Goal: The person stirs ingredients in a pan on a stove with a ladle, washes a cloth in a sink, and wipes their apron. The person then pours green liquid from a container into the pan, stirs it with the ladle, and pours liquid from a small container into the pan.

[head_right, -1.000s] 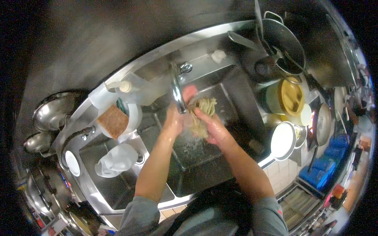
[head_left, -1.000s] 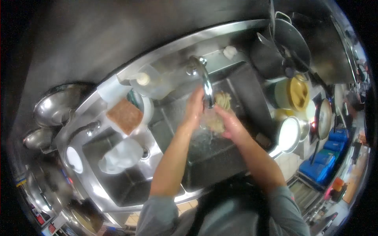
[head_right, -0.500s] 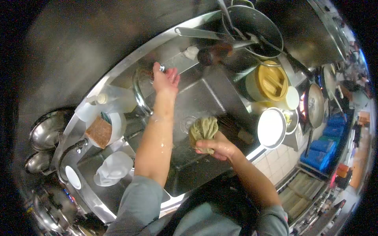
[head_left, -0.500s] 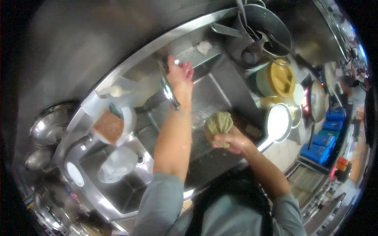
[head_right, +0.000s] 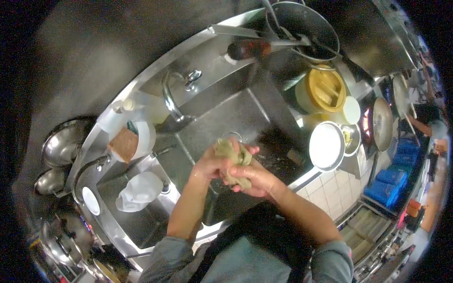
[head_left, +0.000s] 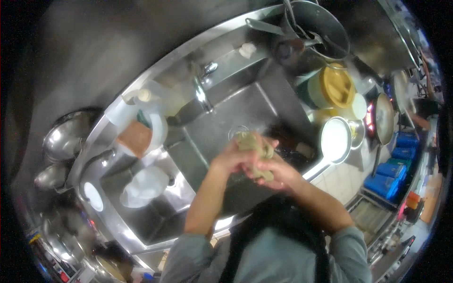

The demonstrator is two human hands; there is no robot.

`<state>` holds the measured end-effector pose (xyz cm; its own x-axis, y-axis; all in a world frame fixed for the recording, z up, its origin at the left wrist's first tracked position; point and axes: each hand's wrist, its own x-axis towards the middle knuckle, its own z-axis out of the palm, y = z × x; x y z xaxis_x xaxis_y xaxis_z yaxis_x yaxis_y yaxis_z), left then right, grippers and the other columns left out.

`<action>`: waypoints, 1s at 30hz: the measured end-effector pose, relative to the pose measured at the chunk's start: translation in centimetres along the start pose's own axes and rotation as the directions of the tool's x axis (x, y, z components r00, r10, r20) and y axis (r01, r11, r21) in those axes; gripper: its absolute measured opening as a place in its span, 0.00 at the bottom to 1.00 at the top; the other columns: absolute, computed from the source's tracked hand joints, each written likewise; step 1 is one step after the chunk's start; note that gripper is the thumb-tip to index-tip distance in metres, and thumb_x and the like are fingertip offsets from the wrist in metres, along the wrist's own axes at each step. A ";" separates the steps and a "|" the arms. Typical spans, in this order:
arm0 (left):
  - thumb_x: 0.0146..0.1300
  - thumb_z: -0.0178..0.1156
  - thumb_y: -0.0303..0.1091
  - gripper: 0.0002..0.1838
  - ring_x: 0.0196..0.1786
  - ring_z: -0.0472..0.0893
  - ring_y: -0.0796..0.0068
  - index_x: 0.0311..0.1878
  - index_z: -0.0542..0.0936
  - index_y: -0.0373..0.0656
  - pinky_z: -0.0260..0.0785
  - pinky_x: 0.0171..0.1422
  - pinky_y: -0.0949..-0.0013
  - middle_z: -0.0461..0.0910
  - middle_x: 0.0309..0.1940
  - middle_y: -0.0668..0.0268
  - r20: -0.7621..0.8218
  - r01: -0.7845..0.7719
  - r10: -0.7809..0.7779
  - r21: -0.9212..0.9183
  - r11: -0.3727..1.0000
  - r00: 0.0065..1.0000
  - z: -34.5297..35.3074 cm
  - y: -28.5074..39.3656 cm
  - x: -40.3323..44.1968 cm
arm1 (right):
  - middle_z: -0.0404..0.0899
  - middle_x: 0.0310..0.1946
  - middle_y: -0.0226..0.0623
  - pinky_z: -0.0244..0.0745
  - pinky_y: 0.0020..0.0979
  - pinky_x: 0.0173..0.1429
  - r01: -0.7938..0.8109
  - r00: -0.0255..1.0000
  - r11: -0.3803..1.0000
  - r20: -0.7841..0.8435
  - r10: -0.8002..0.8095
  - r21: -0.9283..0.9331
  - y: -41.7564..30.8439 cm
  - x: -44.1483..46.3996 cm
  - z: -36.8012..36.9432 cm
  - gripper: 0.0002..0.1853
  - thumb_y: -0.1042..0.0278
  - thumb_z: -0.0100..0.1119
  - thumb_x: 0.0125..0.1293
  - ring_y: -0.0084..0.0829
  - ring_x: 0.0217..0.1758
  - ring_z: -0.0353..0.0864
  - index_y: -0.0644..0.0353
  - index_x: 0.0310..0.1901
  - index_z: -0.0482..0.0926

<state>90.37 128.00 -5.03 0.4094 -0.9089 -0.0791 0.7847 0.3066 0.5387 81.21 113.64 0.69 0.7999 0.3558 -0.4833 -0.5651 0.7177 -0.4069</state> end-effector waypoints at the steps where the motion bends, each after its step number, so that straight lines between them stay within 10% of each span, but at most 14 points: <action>1: 0.58 0.74 0.39 0.20 0.67 0.75 0.49 0.46 0.75 0.41 0.73 0.66 0.51 0.79 0.57 0.46 -0.189 0.006 0.001 0.034 0.999 0.982 0.9 0.2 -0.5 | 0.78 0.41 0.37 0.75 0.20 0.25 -0.031 0.999 0.999 -0.012 0.031 -0.012 -0.1 -0.2 0.1 0.27 0.61 0.68 0.63 0.26 0.37 0.81 0.56 0.60 0.68; 8: 0.65 0.67 0.39 0.15 0.51 0.83 0.66 0.47 0.81 0.39 0.77 0.50 0.61 0.85 0.47 0.55 -0.686 0.198 0.052 0.280 0.939 0.726 3.0 1.9 0.9 | 0.78 0.34 0.35 0.70 0.27 0.22 -0.161 0.981 0.854 -0.173 0.084 -0.495 -0.1 2.2 1.0 0.19 0.63 0.63 0.65 0.25 0.25 0.78 0.57 0.55 0.72; 11: 0.66 0.63 0.44 0.19 0.45 0.86 0.59 0.46 0.83 0.35 0.77 0.50 0.59 0.86 0.43 0.51 -0.797 0.546 0.135 0.515 0.661 0.588 3.0 2.4 2.1 | 0.82 0.38 0.38 0.75 0.36 0.33 -0.029 0.984 0.659 -0.136 -0.111 -0.751 1.5 4.5 -0.3 0.19 0.64 0.62 0.65 0.33 0.31 0.81 0.61 0.55 0.75; 13: 0.66 0.58 0.46 0.21 0.45 0.85 0.45 0.42 0.84 0.34 0.76 0.50 0.51 0.85 0.41 0.44 -0.731 0.713 0.313 0.674 0.194 0.606 3.3 2.0 2.6 | 0.86 0.43 0.49 0.75 0.44 0.56 0.041 0.971 0.540 -0.095 -0.221 -0.841 2.2 5.0 -1.2 0.19 0.63 0.58 0.66 0.49 0.48 0.84 0.67 0.53 0.79; 19: 0.65 0.57 0.43 0.18 0.45 0.83 0.42 0.40 0.85 0.36 0.76 0.53 0.50 0.84 0.40 0.44 -0.698 0.727 0.410 0.678 0.114 0.587 3.3 0.0 4.0 | 0.81 0.49 0.63 0.74 0.50 0.59 -0.248 0.948 0.068 -0.257 -0.190 -0.966 0.7 4.7 -1.9 0.19 0.59 0.51 0.68 0.60 0.54 0.80 0.64 0.52 0.80; 30: 0.67 0.59 0.48 0.21 0.44 0.85 0.46 0.45 0.83 0.37 0.77 0.51 0.51 0.86 0.40 0.49 -0.602 0.563 0.603 0.775 0.286 0.523 3.6 -3.6 4.3 | 0.82 0.42 0.64 0.76 0.53 0.55 -0.116 0.909 -0.005 -0.104 -0.403 -0.993 0.0 1.8 -4.1 0.22 0.62 0.62 0.61 0.62 0.48 0.82 0.72 0.51 0.74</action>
<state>87.59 121.96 -4.27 0.9677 -0.1204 -0.2217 0.0939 -0.6435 0.7597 81.82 111.80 -3.32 0.9341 -0.0278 -0.3560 -0.2904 -0.6392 -0.7121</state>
